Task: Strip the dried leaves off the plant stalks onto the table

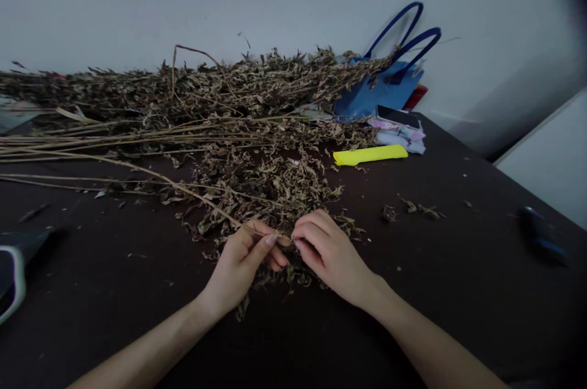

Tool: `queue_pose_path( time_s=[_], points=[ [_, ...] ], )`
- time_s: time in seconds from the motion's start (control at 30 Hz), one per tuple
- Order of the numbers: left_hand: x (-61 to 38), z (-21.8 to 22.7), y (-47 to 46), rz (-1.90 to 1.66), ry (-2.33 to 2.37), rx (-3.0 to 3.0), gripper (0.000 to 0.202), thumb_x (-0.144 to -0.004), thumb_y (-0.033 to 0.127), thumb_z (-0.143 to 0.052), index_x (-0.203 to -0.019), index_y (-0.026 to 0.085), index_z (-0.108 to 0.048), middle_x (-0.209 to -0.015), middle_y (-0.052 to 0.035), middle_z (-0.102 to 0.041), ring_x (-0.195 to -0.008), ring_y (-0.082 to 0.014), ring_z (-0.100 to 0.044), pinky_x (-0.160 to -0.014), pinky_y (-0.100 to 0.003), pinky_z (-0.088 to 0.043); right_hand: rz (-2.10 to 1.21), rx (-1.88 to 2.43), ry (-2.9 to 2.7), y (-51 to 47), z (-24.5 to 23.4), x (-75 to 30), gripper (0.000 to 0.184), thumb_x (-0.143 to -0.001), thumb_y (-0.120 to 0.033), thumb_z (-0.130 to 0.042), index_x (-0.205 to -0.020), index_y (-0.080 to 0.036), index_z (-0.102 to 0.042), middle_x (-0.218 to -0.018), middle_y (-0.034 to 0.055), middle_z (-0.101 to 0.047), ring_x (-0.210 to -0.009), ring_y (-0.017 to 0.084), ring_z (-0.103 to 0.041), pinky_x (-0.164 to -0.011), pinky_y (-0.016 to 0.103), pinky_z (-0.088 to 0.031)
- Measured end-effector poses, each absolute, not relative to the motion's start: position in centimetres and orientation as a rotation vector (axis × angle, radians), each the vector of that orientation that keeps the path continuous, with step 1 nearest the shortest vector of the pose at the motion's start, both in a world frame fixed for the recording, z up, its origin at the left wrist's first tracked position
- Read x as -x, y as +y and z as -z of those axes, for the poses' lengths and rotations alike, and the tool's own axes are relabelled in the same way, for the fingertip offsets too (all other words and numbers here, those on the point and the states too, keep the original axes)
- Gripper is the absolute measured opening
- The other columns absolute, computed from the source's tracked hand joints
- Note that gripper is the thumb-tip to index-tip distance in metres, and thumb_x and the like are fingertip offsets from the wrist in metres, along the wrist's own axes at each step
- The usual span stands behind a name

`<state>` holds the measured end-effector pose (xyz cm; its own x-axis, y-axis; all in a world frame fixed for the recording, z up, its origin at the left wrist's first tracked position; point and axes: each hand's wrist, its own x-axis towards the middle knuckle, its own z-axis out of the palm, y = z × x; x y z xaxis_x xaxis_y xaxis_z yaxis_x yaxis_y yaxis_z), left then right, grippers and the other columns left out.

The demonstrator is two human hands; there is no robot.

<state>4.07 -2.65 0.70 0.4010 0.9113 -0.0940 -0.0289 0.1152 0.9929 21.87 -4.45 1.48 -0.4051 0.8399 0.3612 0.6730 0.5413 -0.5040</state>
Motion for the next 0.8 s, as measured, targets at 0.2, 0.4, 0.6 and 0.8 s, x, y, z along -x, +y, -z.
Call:
queue_pose_path(
  time_s=[0.2, 0.4, 0.6, 0.8],
  points=[
    [-4.0, -0.6, -2.5, -0.862, 0.900, -1.255, 0.010, -0.086, 0.022, -0.049, -0.083, 0.015, -0.056, -0.064, -0.0017, -0.064, -0.055, -0.0121, -0.060, -0.055, -0.024, -0.049, -0.261, 1.222, -2.271, -4.6, -1.5, -21.9, 0.016, -0.088, -0.012, -0.040, -0.089, -0.018, -0.055, -0.092, 0.0056, -0.057, -0.088, 0.017, -0.049, -0.077, 0.034, -0.042],
    [-4.3, -0.5, -2.9, -0.848, 0.848, -1.235, 0.010, -0.086, 0.021, -0.050, -0.083, 0.013, -0.054, -0.069, -0.0036, -0.065, -0.060, -0.0125, -0.062, -0.058, -0.025, -0.051, -0.460, 1.233, -2.134, -4.5, -1.2, -21.7, 0.015, -0.088, -0.011, -0.040, -0.088, -0.019, -0.052, -0.090, 0.0044, -0.055, -0.085, 0.015, -0.050, -0.075, 0.029, -0.044],
    [-4.2, -0.2, -2.6, -0.911, 0.880, -1.153, 0.010, -0.085, 0.023, -0.053, -0.082, 0.014, -0.054, -0.083, -0.0056, -0.067, -0.070, -0.0133, -0.065, -0.066, -0.026, -0.053, -0.356, 1.356, -1.949, -3.8, -0.9, -22.8, 0.014, -0.089, -0.015, -0.042, -0.086, -0.019, -0.055, -0.087, 0.0038, -0.056, -0.082, 0.014, -0.053, -0.074, 0.028, -0.043],
    [-3.9, 0.2, -2.1, -0.928, 0.880, -1.085, 0.011, -0.085, 0.024, -0.055, -0.082, 0.015, -0.050, -0.089, -0.0074, -0.069, -0.060, -0.0104, -0.063, -0.056, -0.023, -0.051, -0.276, 1.406, -1.886, -3.5, -1.3, -23.7, 0.014, -0.088, -0.020, -0.045, -0.086, -0.020, -0.058, -0.085, 0.0033, -0.059, -0.079, 0.014, -0.055, -0.069, 0.028, -0.044]
  ],
)
